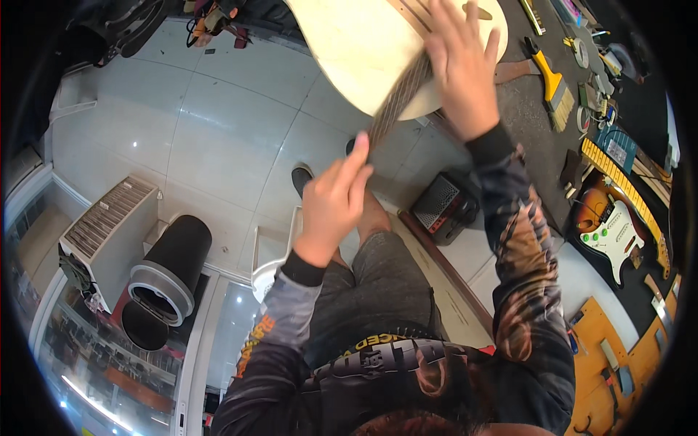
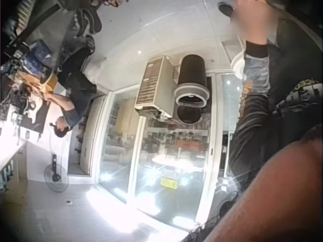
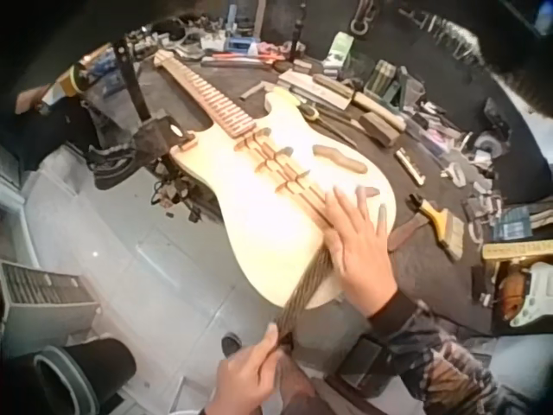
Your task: The person shapes the wood of a guitar neck using a rasp. The person uses a long metal rasp to file the sides and back of the neck, periodically checking the progress by hand and rotating the guitar body.
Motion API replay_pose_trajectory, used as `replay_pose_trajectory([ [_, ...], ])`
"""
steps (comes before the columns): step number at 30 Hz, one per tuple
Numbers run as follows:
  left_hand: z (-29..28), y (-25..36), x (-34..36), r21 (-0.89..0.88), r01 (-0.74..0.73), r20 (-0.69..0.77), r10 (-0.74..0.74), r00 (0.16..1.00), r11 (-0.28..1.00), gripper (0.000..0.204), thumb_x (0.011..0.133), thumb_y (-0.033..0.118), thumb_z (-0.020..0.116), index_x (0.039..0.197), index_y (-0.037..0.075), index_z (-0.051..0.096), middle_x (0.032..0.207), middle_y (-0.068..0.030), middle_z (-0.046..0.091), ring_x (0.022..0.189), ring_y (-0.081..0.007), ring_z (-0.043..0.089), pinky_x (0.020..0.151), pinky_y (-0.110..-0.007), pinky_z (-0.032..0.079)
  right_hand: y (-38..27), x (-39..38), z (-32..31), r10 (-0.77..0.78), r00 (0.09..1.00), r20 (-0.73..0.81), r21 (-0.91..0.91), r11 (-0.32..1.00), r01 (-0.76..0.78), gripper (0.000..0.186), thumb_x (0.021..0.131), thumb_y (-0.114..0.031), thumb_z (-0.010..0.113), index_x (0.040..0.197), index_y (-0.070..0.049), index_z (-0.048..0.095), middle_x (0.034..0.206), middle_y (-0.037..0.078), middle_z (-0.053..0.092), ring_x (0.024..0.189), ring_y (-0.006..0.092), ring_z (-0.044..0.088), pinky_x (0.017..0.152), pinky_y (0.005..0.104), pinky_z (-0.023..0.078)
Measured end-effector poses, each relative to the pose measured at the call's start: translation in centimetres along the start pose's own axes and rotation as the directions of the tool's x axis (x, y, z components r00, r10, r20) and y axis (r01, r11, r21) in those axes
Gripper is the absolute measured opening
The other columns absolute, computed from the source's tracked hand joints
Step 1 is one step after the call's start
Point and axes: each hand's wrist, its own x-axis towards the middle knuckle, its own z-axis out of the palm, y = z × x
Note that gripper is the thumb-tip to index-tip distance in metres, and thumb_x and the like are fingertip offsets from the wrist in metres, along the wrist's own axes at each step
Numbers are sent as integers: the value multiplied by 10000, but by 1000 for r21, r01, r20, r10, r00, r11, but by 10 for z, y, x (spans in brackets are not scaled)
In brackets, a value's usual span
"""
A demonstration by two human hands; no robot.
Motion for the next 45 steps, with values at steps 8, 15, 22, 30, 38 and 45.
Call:
replay_pose_trajectory([
  [8, -1, 13, 25, 46, 24, 43, -26, 999, 999, 533, 950, -5, 693, 1470, 67, 606, 958, -193, 751, 818, -293, 750, 740, -356, 580, 3, 38, -17, -11, 1000, 27, -99, 995, 14, 516, 1125, -249, 407, 1599, -48, 405, 1650, 152, 402, 1595, 378, 210, 1275, 571, 104],
  [15, -4, -16, -29, 28, -86, -25, 87, 996, 996, 537, 947, 25, 704, 1472, 86, 605, 868, -163, 707, 716, -303, 701, 636, -390, 547, -19, -33, -2, -30, 997, 71, 5, 1000, 29, 555, 1067, -297, 567, 1600, -224, 432, 1637, 44, 424, 1573, 331, 297, 1242, 654, 186],
  [22, -14, -3, 21, -44, -24, -97, 19, 995, 999, 530, 951, 41, 711, 1468, 93, 609, 865, -143, 705, 691, -294, 670, 625, -387, 531, -23, 44, -12, -94, 993, 67, -19, 995, 96, 483, 1122, -275, 411, 1540, -41, 472, 1623, 170, 421, 1592, 369, 219, 1268, 579, 134],
  [30, -21, -11, 5, 10, -46, -77, 47, 996, 999, 529, 954, 11, 694, 1471, 88, 609, 904, -167, 730, 697, -276, 693, 654, -369, 550, -15, 23, 8, -136, 990, 43, -31, 990, 138, 478, 1074, -240, 552, 1543, -161, 497, 1568, 106, 505, 1502, 341, 415, 1237, 640, 225],
  [38, -20, -25, -30, -34, 3, -78, -6, 997, 999, 501, 968, 17, 695, 1459, 73, 614, 951, -178, 751, 754, -268, 734, 697, -344, 571, -48, -5, -5, -19, 984, 175, 30, 999, 14, 488, 1087, -305, 497, 1526, -94, 519, 1682, 157, 346, 1586, 368, 252, 1272, 606, 134],
  [45, -33, 2, 7, -117, 73, -75, -82, 994, 990, 485, 982, 15, 679, 1460, 71, 620, 1000, -190, 750, 800, -236, 716, 745, -330, 560, -31, 43, 4, -55, 998, 37, 31, 998, 54, 559, 1107, -356, 452, 1581, -61, 434, 1676, 179, 348, 1579, 375, 263, 1272, 586, 149],
])
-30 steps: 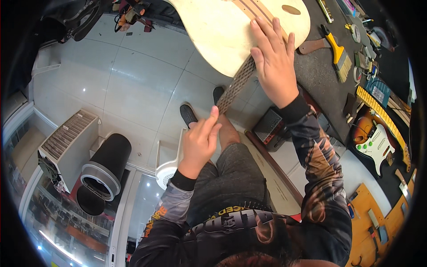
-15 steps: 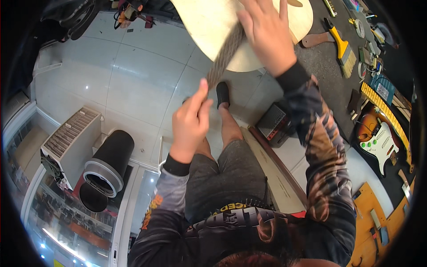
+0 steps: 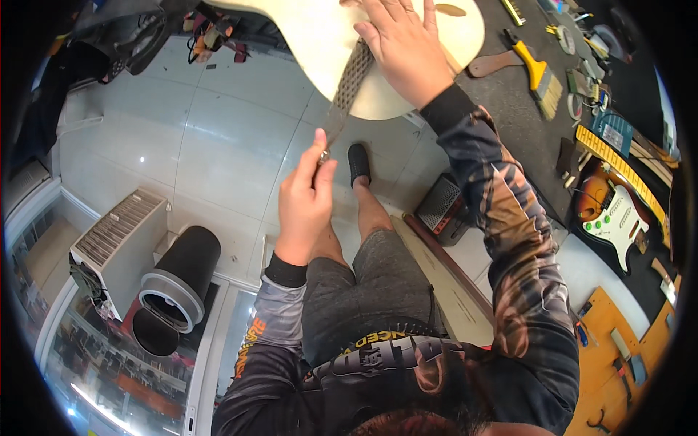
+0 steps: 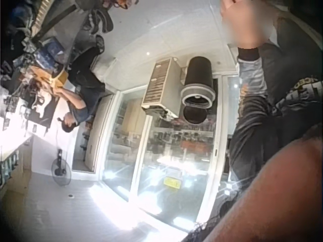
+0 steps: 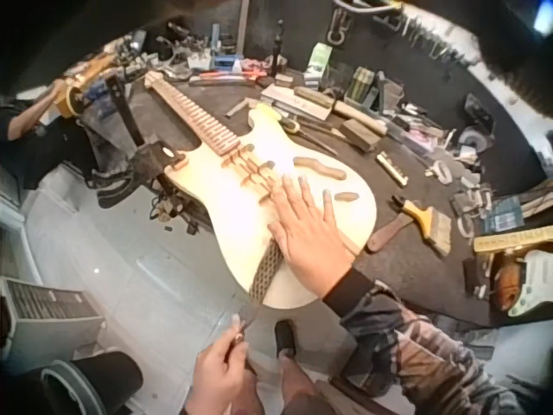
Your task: The person shapes the wood of a guitar neck using a rasp. The person uses a long metal rasp to file the sides and back of the neck, periodically checking the progress by hand and rotating the guitar body.
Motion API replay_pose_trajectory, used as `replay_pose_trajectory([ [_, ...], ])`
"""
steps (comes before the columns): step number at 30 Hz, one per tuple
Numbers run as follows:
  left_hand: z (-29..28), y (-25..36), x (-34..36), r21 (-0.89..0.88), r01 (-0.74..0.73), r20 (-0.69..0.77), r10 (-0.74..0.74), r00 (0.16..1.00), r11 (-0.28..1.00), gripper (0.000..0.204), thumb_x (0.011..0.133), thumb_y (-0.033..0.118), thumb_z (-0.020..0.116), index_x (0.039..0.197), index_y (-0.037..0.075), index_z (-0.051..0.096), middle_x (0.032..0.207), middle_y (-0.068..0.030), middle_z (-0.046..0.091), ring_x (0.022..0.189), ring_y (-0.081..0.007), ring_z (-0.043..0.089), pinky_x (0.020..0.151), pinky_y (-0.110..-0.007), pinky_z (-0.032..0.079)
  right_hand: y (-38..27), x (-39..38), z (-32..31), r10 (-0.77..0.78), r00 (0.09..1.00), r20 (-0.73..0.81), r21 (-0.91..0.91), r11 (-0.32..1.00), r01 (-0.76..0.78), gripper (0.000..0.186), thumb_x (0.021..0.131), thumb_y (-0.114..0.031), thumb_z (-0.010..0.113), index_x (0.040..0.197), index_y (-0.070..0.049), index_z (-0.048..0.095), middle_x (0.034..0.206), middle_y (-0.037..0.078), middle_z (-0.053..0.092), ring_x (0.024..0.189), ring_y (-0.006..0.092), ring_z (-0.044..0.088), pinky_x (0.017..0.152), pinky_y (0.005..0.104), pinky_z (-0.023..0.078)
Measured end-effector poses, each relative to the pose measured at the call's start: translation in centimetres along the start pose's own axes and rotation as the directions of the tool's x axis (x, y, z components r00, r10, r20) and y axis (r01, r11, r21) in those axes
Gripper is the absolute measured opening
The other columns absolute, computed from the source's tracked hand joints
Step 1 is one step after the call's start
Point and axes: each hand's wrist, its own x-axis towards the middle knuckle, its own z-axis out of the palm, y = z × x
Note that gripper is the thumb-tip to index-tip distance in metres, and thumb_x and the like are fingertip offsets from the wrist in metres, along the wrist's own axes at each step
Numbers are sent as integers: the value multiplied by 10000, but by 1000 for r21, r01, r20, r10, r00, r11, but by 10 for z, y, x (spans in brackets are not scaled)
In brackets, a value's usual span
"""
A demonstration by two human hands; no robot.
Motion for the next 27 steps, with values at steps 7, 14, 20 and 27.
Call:
replay_pose_trajectory([
  [7, -58, 1, -80, -155, 146, -95, -162, 982, 977, 531, 1064, 17, 550, 1580, 44, 427, 846, 31, 532, 675, -37, 435, 607, -207, 382, 122, -47, -56, 254, 927, -276, 194, 959, -205, 518, 917, -86, 594, 1435, -83, 564, 1440, 151, 592, 1365, 333, 544, 1155, 561, 391],
  [14, -112, -12, -221, 62, 567, -152, -554, 819, 822, 430, 1056, 115, 610, 1470, 34, 526, 938, -44, 641, 790, -98, 564, 689, -275, 465, 243, -88, -65, 502, 864, 50, -329, 825, -460, 445, 890, -92, 678, 1328, -82, 604, 1337, 134, 596, 1255, 353, 595, 1020, 500, 513],
  [20, -120, -38, -323, 189, 763, -257, -719, 646, 618, 384, 1024, 195, 646, 1364, 25, 589, 919, -129, 692, 792, -200, 660, 722, -365, 526, 276, -92, -104, 381, 913, 145, -398, 867, -299, 413, 847, -263, 810, 1182, -129, 610, 1250, 79, 638, 1210, 335, 607, 935, 519, 504],
  [27, -117, -56, -371, 114, 858, -342, -791, 507, 501, 411, 991, 259, 662, 1338, 42, 620, 996, -197, 741, 872, -274, 726, 767, -406, 551, 189, -49, -190, 340, 940, 2, -55, 939, -339, 306, 973, -364, 663, 1141, -109, 659, 961, 153, 755, 903, 394, 712, 822, 487, 536],
])
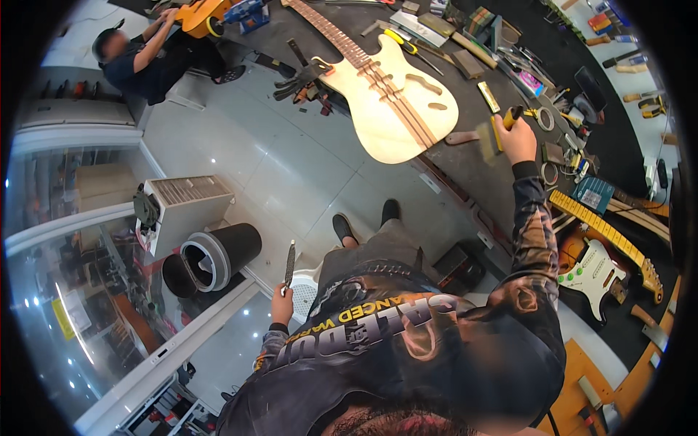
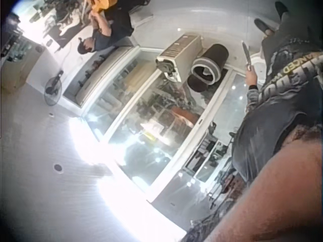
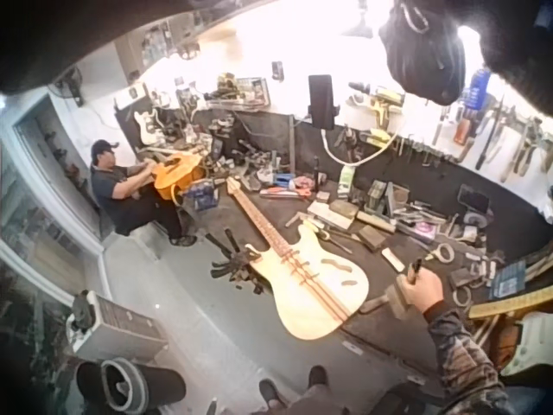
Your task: The person shapes the wood of a guitar neck using a rasp. The person uses a long metal rasp to file the sides and back of the neck, periodically checking the progress by hand and rotating the guitar body.
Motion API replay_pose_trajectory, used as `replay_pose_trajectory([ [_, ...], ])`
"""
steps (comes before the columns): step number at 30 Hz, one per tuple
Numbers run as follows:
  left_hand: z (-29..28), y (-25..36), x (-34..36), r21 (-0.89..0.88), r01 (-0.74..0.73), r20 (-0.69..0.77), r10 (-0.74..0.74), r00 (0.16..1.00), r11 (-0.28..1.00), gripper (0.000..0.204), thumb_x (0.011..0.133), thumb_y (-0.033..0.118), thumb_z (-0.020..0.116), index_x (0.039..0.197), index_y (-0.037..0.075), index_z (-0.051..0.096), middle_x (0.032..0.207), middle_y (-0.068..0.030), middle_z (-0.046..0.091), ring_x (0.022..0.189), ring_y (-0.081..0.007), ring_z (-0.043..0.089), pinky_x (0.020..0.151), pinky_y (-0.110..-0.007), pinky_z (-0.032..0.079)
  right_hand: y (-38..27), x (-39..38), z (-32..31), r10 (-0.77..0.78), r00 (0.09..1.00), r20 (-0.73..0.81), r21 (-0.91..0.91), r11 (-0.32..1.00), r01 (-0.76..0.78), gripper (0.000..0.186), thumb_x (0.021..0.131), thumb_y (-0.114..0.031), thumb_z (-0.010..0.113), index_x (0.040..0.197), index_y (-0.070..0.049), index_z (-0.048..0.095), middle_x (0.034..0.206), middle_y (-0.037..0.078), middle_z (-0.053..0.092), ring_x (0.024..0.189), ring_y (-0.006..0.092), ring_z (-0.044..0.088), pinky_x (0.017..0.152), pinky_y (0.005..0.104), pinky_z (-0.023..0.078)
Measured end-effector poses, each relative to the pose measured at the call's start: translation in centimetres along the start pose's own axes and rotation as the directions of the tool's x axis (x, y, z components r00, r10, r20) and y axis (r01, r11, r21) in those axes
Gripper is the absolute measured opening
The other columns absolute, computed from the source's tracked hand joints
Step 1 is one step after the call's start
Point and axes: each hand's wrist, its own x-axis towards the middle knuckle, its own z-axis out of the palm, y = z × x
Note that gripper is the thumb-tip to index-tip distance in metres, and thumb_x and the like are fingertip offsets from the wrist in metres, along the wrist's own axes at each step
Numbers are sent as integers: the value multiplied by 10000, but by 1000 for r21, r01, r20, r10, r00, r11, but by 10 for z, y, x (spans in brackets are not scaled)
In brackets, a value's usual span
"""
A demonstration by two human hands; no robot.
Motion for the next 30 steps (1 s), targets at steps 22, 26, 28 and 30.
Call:
replay_pose_trajectory([
  [22, 8, 85, -34, 154, -206, -28, 213, 977, 966, 443, 1000, 285, 645, 1378, 57, 606, 1144, -268, 727, 1078, -424, 704, 933, -466, 534, -225, -54, 119, -481, 876, 34, 345, 828, 442, 294, 823, -25, 661, 1102, -105, 707, 1315, 160, 669, 1147, 361, 660, 941, 493, 534],
  [26, 2, 69, -30, 215, -198, -17, 207, 978, 956, 449, 992, 295, 646, 1371, 56, 616, 1127, -275, 730, 1077, -433, 701, 940, -473, 532, -273, -94, 121, -819, 569, -73, 518, 456, 724, 263, 820, -85, 689, 1080, -119, 715, 1210, 126, 703, 1107, 351, 674, 927, 492, 530],
  [28, 6, 63, -27, 141, -112, -29, 117, 993, 984, 453, 990, 304, 640, 1364, 47, 621, 1113, -277, 734, 1072, -442, 701, 940, -474, 533, -302, -89, 62, -798, 252, 548, 670, 599, 439, 248, 817, -95, 689, 1063, -115, 715, 1183, 116, 710, 1089, 348, 676, 942, 482, 524],
  [30, -1, 86, -22, 164, -138, -16, 142, 990, 977, 453, 996, 310, 635, 1361, 43, 622, 1120, -278, 733, 1074, -442, 701, 940, -475, 533, -293, -69, 95, -844, 461, 274, 606, 523, 599, 246, 821, -96, 686, 1064, -115, 717, 1211, 109, 710, 1113, 347, 671, 967, 485, 514],
])
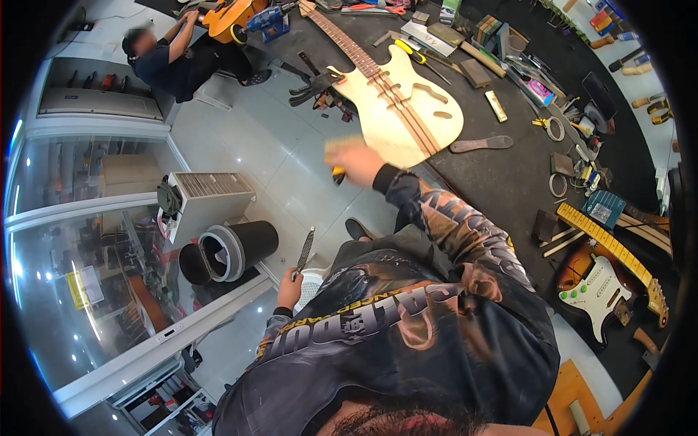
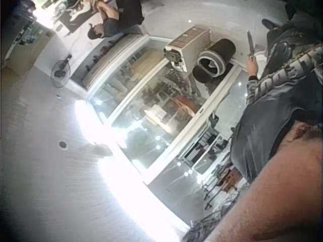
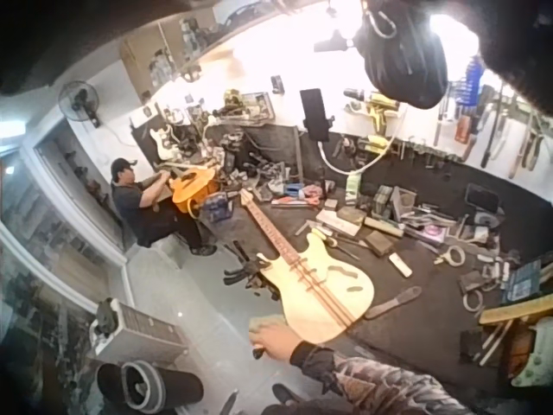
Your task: The person shapes the wood of a guitar neck using a rasp. The person uses a long metal rasp to file the sides and back of the neck, periodically checking the progress by hand and rotating the guitar body.
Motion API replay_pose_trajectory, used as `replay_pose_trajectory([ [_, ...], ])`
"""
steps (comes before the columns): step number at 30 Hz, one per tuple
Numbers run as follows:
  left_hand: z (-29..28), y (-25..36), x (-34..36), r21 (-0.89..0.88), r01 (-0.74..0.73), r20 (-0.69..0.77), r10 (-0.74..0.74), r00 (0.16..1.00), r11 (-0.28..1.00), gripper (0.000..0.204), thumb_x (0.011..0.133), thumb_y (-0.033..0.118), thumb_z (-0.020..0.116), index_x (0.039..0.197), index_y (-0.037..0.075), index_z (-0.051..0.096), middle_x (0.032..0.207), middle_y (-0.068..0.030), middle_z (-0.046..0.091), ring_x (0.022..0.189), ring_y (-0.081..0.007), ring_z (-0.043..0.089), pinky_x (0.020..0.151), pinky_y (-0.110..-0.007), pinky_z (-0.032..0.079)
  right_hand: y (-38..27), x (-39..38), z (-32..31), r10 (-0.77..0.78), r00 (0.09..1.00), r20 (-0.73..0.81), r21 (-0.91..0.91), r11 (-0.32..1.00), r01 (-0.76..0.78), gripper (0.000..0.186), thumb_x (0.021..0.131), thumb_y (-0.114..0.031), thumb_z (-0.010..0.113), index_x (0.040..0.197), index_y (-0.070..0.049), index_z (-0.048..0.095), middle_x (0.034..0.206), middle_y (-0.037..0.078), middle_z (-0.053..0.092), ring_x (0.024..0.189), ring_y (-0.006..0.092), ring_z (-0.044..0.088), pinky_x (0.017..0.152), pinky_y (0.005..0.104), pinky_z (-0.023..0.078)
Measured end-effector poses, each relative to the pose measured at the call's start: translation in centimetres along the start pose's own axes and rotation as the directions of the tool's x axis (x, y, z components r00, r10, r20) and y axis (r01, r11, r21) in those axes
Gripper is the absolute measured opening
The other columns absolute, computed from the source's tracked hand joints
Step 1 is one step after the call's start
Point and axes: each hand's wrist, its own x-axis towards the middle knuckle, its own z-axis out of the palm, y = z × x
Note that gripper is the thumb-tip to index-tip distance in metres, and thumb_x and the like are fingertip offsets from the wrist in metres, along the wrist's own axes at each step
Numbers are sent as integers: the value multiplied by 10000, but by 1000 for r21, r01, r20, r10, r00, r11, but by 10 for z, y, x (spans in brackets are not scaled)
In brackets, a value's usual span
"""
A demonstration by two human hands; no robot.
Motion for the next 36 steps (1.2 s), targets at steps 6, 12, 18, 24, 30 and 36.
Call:
replay_pose_trajectory([
  [6, 1, -9, 38, -46, -168, -42, 166, 985, 985, 386, 1021, 292, 634, 1312, 39, 638, 704, -93, 629, 584, -191, 605, 588, -379, 476, 63, -26, 24, -34, 976, -213, -289, 957, -30, 245, 834, -121, 693, 1076, -127, 736, 1264, 67, 714, 1220, 324, 645, 1044, 492, 477],
  [12, 0, 9, 36, 8, -151, 12, 151, 988, 988, 419, 1016, 329, 632, 1319, 40, 650, 950, -189, 681, 868, -307, 651, 794, -422, 509, 27, -83, -63, 116, 991, -66, 80, 991, -111, 269, 826, -18, 656, 1067, -113, 727, 1111, 144, 726, 1044, 350, 699, 914, 453, 552],
  [18, -12, 37, 49, 101, -209, 76, 202, 976, 973, 446, 1005, 359, 637, 1308, 34, 671, 1180, -264, 730, 1131, -432, 695, 983, -474, 527, 61, -132, -2, 233, 908, -349, 85, 972, -217, 177, 870, -3, 621, 1036, -47, 666, 1084, 187, 719, 1074, 392, 677, 936, 471, 530],
  [24, -12, 45, 65, 86, -334, -68, 340, 938, 939, 419, 1023, 362, 626, 1218, 0, 707, 989, -270, 745, 910, -394, 746, 825, -467, 566, -20, -149, -15, 391, 920, -2, 322, 872, -370, 169, 954, -181, 672, 1087, -81, 649, 1089, 195, 734, 1004, 408, 710, 861, 500, 560],
  [30, -17, 84, 64, -347, -104, 76, 139, 987, 932, 369, 1071, 349, 593, 1196, 11, 671, 671, -61, 604, 446, -140, 524, 438, -334, 416, 65, -244, -85, 753, 507, -420, 213, 625, -751, 337, 925, -134, 704, 1223, -78, 555, 1092, 240, 733, 1026, 454, 707, 855, 523, 558],
  [36, -28, 144, 55, -659, -13, 228, 217, 949, 752, 285, 1094, 327, 566, 1195, 64, 604, 672, -1, 571, 455, -121, 491, 420, -292, 373, 207, -341, -89, 871, 253, -420, 303, 398, -866, 713, 869, -95, 749, 1483, -26, 393, 1161, 298, 705, 1160, 462, 672, 961, 494, 531],
])
